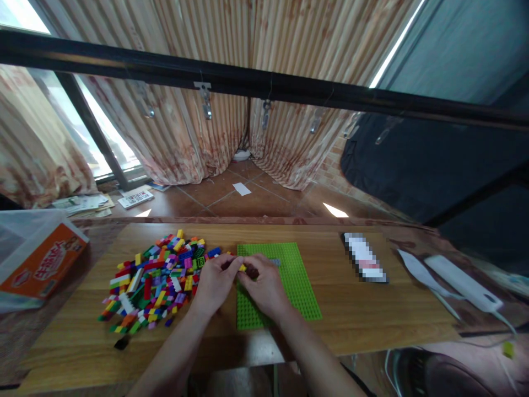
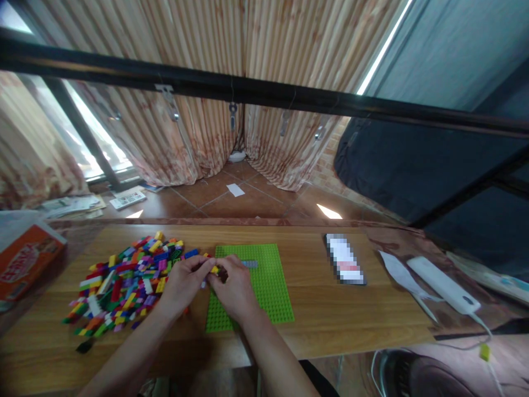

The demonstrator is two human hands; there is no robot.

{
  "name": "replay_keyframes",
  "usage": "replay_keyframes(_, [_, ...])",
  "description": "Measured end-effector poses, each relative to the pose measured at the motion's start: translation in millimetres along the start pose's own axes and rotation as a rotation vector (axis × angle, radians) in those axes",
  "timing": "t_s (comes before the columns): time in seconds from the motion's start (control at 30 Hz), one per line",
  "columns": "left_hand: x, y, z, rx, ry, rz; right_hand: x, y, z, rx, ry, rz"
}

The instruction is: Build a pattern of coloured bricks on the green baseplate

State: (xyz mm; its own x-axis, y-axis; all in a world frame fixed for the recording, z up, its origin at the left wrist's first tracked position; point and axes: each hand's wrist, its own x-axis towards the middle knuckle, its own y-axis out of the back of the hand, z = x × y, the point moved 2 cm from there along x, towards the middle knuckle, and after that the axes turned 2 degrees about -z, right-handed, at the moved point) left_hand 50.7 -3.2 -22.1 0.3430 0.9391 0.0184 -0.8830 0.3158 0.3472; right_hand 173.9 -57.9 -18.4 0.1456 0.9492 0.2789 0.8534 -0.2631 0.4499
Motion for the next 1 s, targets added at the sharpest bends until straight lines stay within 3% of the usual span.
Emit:
replay_keyframes(0.13, [0,1.3,-4,0.013,0.012,-0.009,-1,-4,-2,-0.049,-0.011,0.053])
replay_keyframes(0.4, [-2,2.8,-1,-0.049,-0.003,-0.012,1,0,-2,-0.056,0.051,-0.013])
replay_keyframes(0.53, [-3,3.3,2,-0.202,0.074,-0.005,3,-1,8,0.12,-0.034,0.013])
replay_keyframes(0.63, [1,12.7,1,-0.316,0.113,0.068,2,-5,15,0.28,-0.122,0.047])
replay_keyframes(0.8, [8,35.6,-6,-0.407,0.154,0.236,-4,-18,13,-0.063,-0.078,-0.034])
replay_keyframes(0.9, [9,40.8,-8,-0.421,0.142,0.264,-5,-26,8,-0.208,-0.024,-0.094])
replay_keyframes(1.0, [8,40.8,-8,-0.441,0.135,0.258,-5,-33,4,-0.203,-0.017,-0.124])
